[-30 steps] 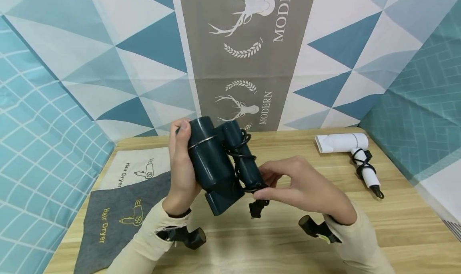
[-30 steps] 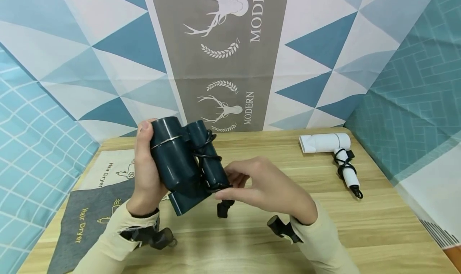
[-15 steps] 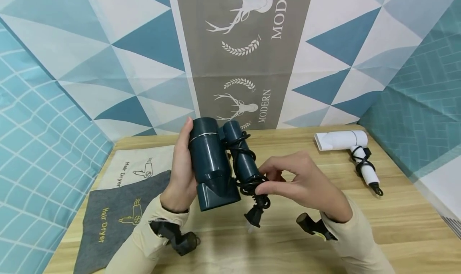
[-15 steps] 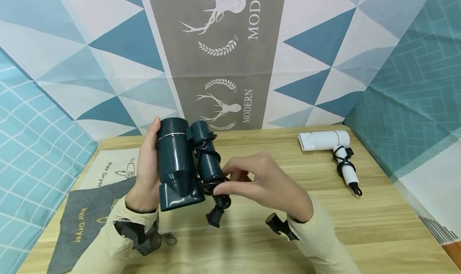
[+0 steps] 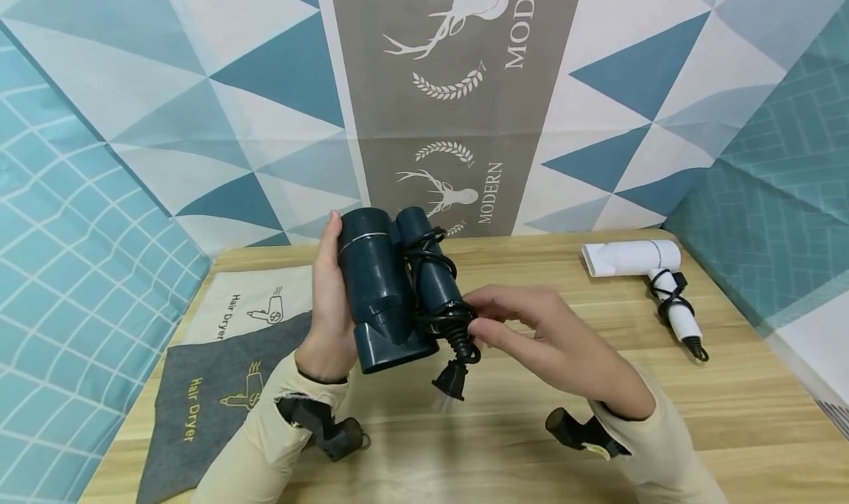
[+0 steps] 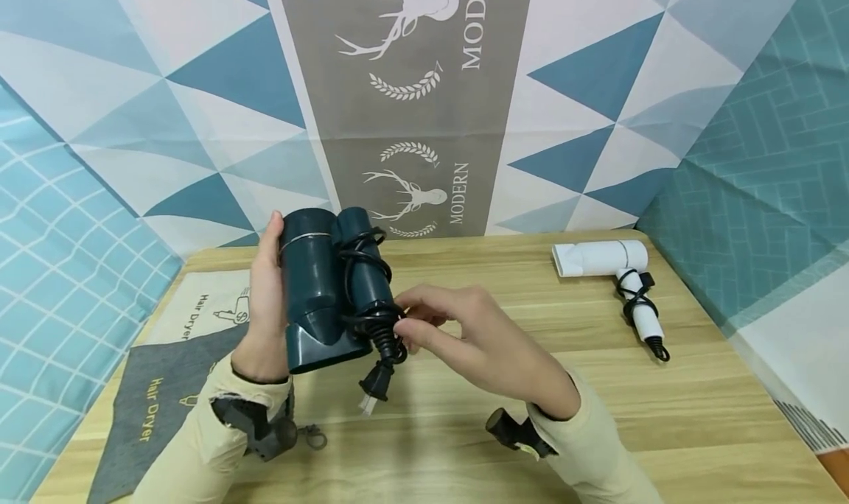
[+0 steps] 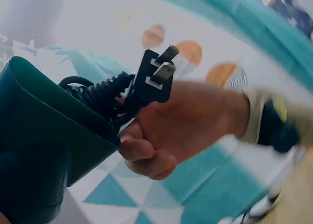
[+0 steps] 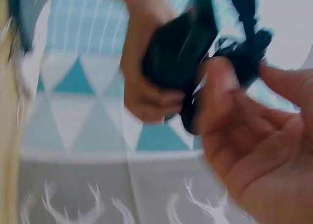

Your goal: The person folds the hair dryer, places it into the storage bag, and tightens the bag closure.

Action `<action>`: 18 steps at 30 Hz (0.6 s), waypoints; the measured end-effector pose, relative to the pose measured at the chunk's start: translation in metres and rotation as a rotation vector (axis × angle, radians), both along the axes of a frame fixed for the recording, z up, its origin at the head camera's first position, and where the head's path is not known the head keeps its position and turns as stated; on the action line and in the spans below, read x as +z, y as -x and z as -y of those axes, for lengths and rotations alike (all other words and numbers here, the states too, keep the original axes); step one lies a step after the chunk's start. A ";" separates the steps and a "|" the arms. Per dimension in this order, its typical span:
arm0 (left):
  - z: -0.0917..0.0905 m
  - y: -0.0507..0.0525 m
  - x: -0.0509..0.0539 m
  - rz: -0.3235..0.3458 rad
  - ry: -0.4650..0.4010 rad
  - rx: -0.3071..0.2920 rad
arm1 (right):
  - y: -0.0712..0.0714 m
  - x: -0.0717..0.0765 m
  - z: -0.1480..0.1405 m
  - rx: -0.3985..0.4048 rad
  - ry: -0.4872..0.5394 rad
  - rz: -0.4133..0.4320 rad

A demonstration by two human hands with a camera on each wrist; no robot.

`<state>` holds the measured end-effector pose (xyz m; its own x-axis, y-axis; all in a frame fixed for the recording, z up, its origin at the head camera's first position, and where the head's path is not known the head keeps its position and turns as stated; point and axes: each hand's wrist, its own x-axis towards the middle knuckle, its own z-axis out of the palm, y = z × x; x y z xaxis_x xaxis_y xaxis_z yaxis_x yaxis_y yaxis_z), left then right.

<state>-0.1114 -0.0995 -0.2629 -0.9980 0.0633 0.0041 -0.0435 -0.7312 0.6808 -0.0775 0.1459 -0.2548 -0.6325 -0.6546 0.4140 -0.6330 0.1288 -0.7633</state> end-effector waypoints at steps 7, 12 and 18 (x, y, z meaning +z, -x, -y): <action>0.004 -0.003 -0.003 -0.280 0.172 0.333 | 0.005 -0.008 0.016 0.062 0.095 0.296; 0.000 0.002 -0.002 -0.530 0.210 0.547 | 0.006 -0.009 0.014 0.041 0.097 0.327; 0.003 0.009 -0.007 -0.680 0.408 0.684 | 0.005 -0.016 0.022 -0.100 0.018 0.175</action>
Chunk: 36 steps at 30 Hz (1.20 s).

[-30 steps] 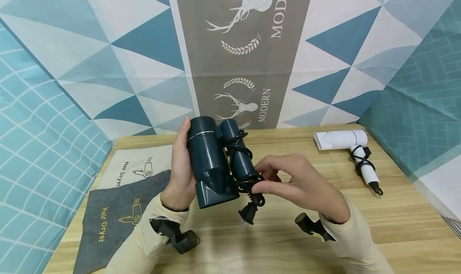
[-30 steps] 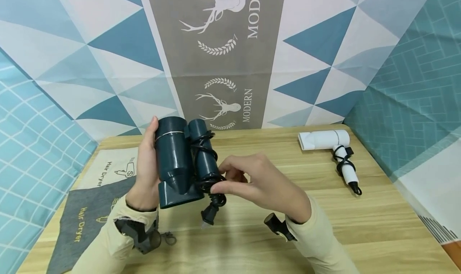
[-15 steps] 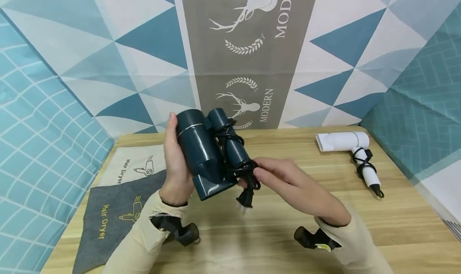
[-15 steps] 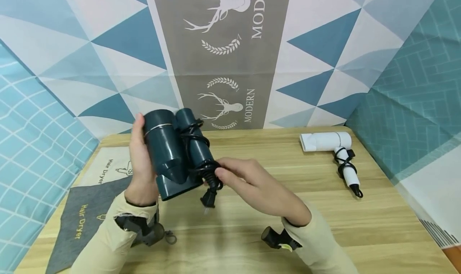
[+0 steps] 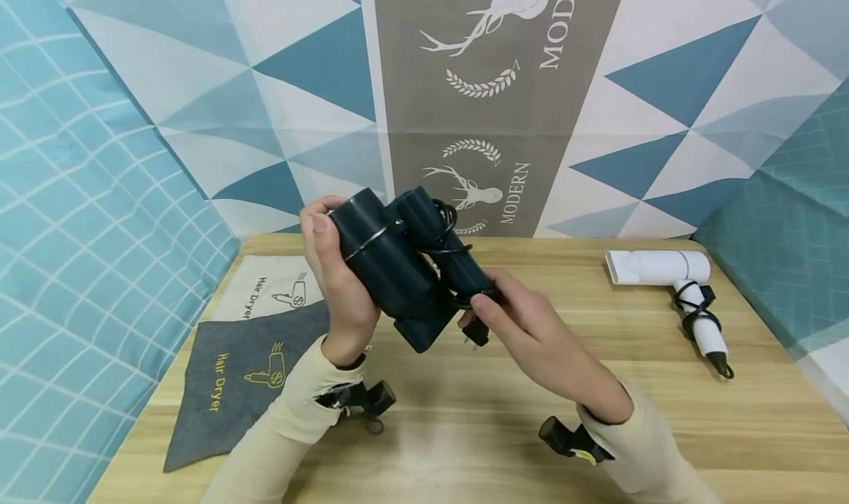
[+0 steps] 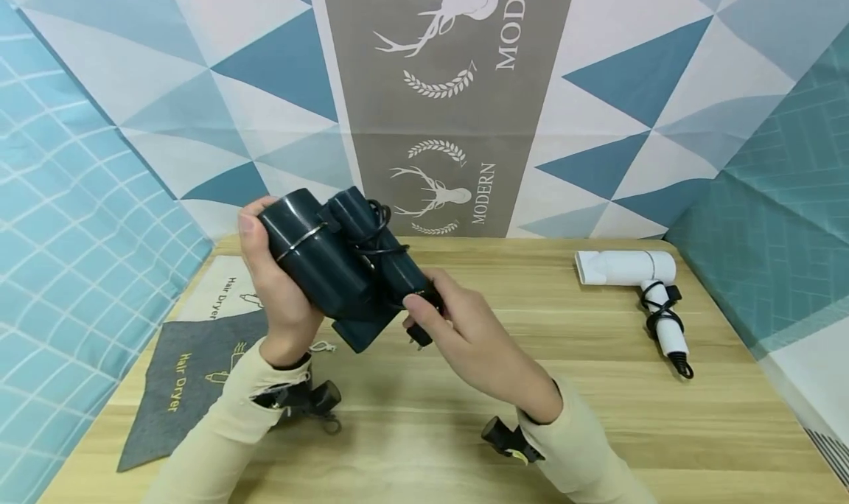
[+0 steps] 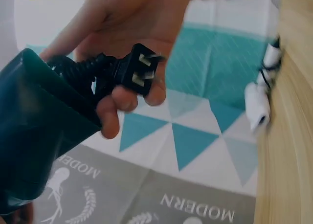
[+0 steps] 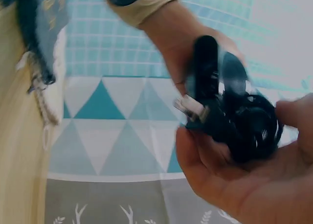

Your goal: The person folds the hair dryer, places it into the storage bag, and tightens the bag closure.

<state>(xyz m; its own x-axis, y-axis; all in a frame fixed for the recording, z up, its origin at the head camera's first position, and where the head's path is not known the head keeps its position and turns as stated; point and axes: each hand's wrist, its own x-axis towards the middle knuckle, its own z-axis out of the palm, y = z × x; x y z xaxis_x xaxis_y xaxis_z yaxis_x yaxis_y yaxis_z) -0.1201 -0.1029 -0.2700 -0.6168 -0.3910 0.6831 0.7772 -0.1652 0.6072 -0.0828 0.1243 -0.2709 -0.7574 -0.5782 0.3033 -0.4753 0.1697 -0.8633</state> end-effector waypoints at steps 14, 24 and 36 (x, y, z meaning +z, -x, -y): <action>0.063 -0.024 -0.035 0.599 0.545 -0.210 | 0.026 -0.007 0.003 -0.016 0.109 0.189; 0.105 -0.045 -0.081 0.672 1.217 0.209 | 0.041 -0.006 0.001 0.033 0.259 0.525; 0.117 -0.042 -0.137 0.834 1.444 -0.083 | 0.032 -0.016 -0.002 0.045 0.234 0.501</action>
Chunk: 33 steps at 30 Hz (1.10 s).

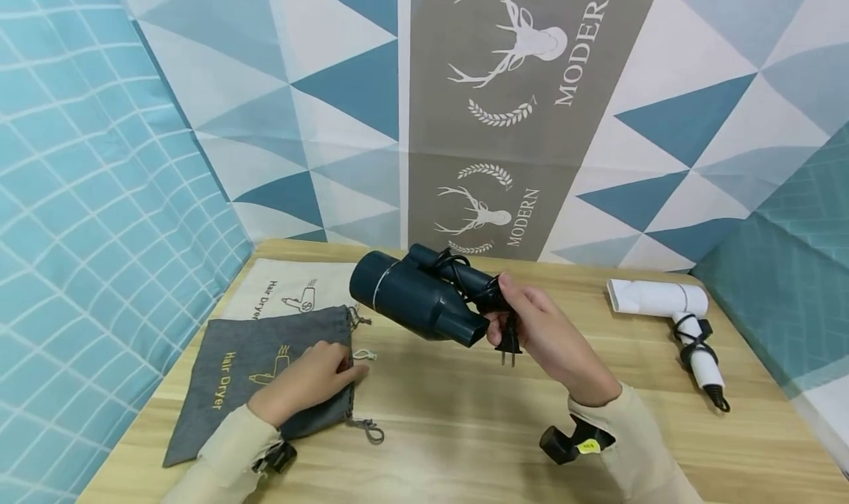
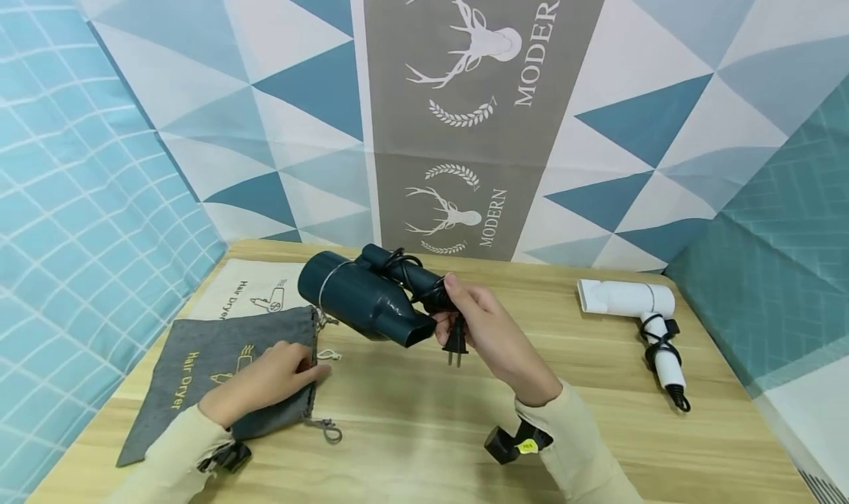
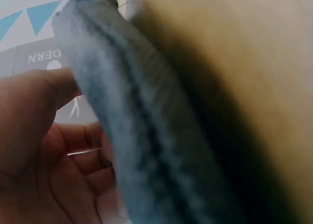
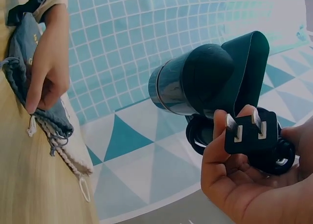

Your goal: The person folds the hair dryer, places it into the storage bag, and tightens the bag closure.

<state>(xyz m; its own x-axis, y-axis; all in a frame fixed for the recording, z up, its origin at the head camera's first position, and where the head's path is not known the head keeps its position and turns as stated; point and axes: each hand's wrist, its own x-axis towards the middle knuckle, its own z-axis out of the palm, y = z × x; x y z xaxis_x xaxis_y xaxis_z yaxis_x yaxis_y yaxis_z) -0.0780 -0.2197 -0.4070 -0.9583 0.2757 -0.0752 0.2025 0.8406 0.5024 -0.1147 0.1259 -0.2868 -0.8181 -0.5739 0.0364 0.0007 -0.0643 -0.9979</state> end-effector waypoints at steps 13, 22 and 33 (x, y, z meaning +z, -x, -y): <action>0.017 0.007 0.009 0.243 -0.178 -0.139 | -0.002 -0.018 0.011 0.025 -0.061 0.048; 0.018 0.009 0.013 0.241 -0.180 -0.146 | 0.001 -0.016 0.015 0.015 -0.080 0.023; 0.025 0.021 0.046 0.161 0.060 -0.151 | 0.001 -0.021 0.019 0.017 -0.098 0.024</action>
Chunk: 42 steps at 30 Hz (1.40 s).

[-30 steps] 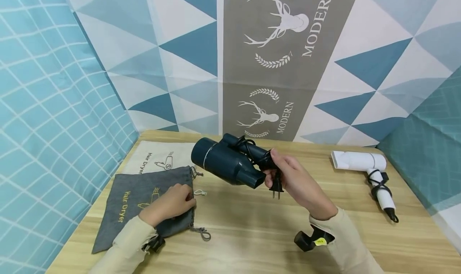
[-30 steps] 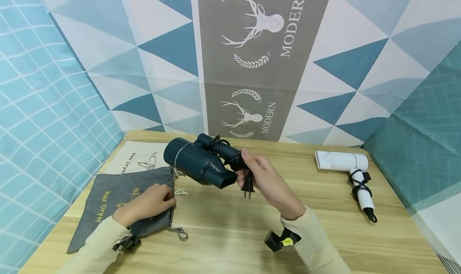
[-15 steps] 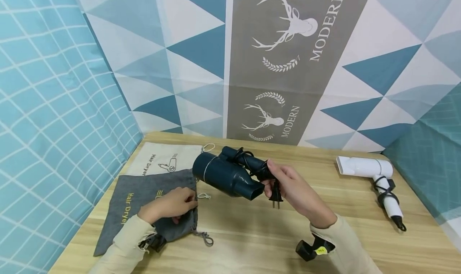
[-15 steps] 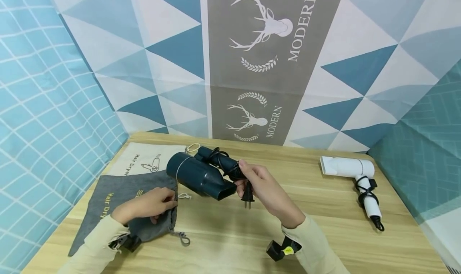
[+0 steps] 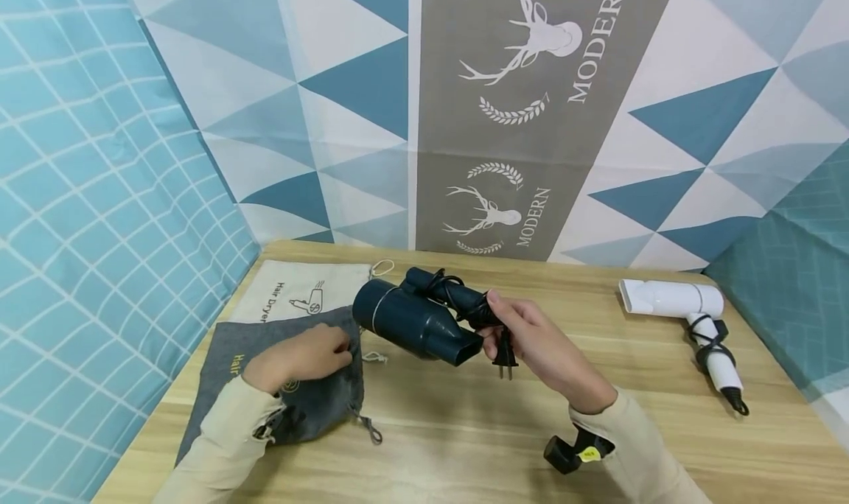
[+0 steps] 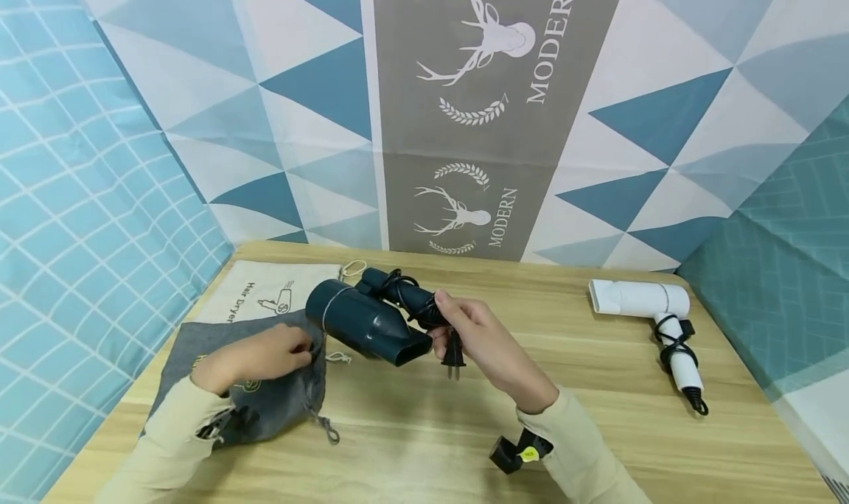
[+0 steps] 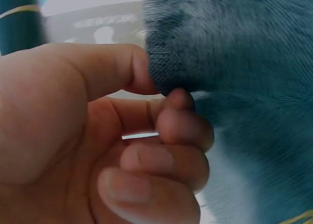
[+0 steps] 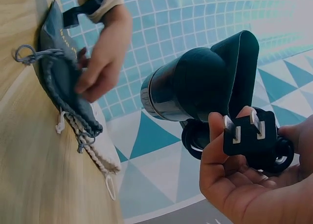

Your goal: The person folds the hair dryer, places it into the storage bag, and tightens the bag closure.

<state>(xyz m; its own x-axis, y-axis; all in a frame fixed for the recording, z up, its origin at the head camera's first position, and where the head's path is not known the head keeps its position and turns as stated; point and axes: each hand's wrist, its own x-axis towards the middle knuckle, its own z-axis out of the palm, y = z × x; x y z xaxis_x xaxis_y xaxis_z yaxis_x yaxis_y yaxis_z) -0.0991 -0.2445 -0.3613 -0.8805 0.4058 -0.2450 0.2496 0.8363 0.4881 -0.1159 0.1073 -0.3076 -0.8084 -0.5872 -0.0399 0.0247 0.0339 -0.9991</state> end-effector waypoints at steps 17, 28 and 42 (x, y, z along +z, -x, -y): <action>-0.008 -0.019 0.052 -0.410 0.044 0.159 | 0.002 -0.006 0.004 -0.045 -0.022 -0.050; -0.011 -0.020 0.063 -0.631 -0.080 0.201 | 0.002 -0.014 0.007 -0.028 -0.027 -0.150; -0.015 -0.019 0.063 -0.649 -0.107 0.174 | -0.011 -0.023 0.019 0.116 -0.195 -0.493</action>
<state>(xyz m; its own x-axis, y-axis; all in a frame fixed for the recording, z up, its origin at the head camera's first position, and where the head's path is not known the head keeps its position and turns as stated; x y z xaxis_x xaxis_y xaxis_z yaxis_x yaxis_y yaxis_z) -0.0804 -0.2291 -0.2988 -0.8904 0.2378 0.3882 0.3862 0.8462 0.3672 -0.1054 0.0885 -0.3304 -0.6890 -0.6937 0.2101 -0.4601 0.1947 -0.8662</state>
